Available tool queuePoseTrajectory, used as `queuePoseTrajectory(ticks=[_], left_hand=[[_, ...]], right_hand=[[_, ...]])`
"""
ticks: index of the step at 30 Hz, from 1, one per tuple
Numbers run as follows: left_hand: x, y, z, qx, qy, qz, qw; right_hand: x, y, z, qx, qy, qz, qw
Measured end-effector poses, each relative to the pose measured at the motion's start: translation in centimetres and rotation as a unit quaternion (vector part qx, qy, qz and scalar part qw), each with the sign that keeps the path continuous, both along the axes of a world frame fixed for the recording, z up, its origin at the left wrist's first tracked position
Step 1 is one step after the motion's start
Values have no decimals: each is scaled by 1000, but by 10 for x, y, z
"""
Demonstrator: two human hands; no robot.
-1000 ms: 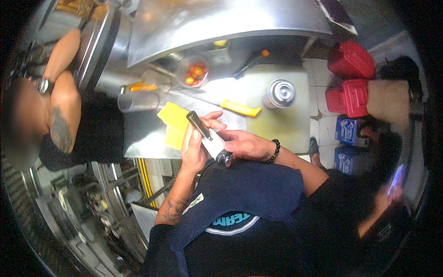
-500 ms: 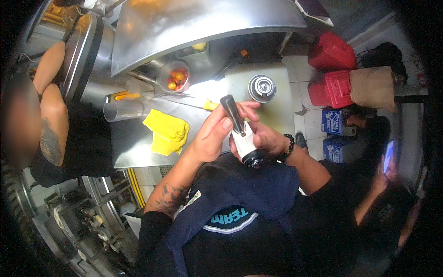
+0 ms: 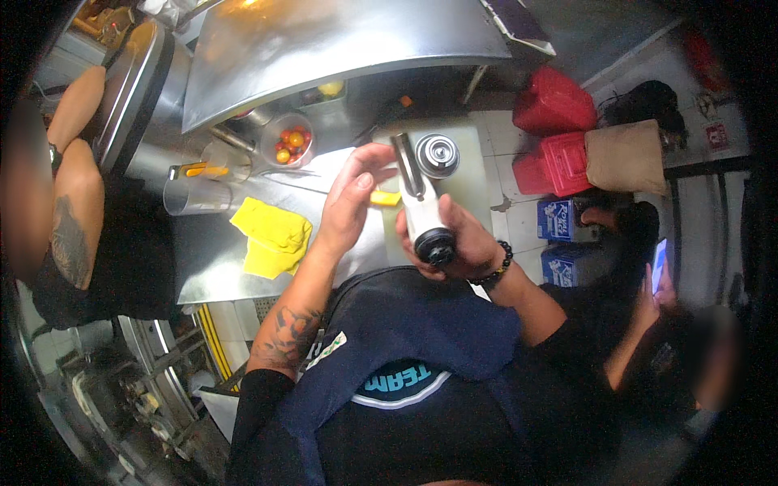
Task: The person assembles a handheld blowtorch by attaching a nozzle to a gas canister, then uses a lighter to ignite the torch. They adjust the flame and direct it toward a metal surface, then extinguish it.
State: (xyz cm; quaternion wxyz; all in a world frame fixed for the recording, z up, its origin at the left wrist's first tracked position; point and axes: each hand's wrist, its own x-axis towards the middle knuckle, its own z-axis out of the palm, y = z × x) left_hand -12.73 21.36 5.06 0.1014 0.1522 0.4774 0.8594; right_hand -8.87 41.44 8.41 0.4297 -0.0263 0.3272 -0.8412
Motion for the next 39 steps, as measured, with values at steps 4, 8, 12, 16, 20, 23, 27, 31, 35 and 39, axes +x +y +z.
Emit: queuePoseTrajectory(ticks=[4,8,12,16,20,23,27,31,35,39], left_hand=[[-4,9,-29,-322,110,78,937],[-25,44,-40,-427,171,96,882],[-41,61,-43,-412,129,92,897],[-44,65,-17,-429,118,66,893],[-36,60,10,-440,119,34,889],[-33,57,24,-466,111,19,878],[-25,54,48,-495,78,-23,865],[-20,53,50,-518,85,-43,850],[-19,49,45,-495,70,-89,861],[-15,45,41,-467,58,-111,875]], right_hand=[[-11,35,26,95,83,-139,982],[-54,78,42,366,343,-144,853],[-87,66,52,529,492,-73,687],[-102,71,57,542,473,-35,693],[-98,69,73,478,336,-18,812],[-104,76,75,464,336,15,820],[-105,73,96,518,341,76,781],[-100,69,109,508,424,119,740],[-101,70,111,524,454,174,700],[-97,68,108,515,479,200,682]])
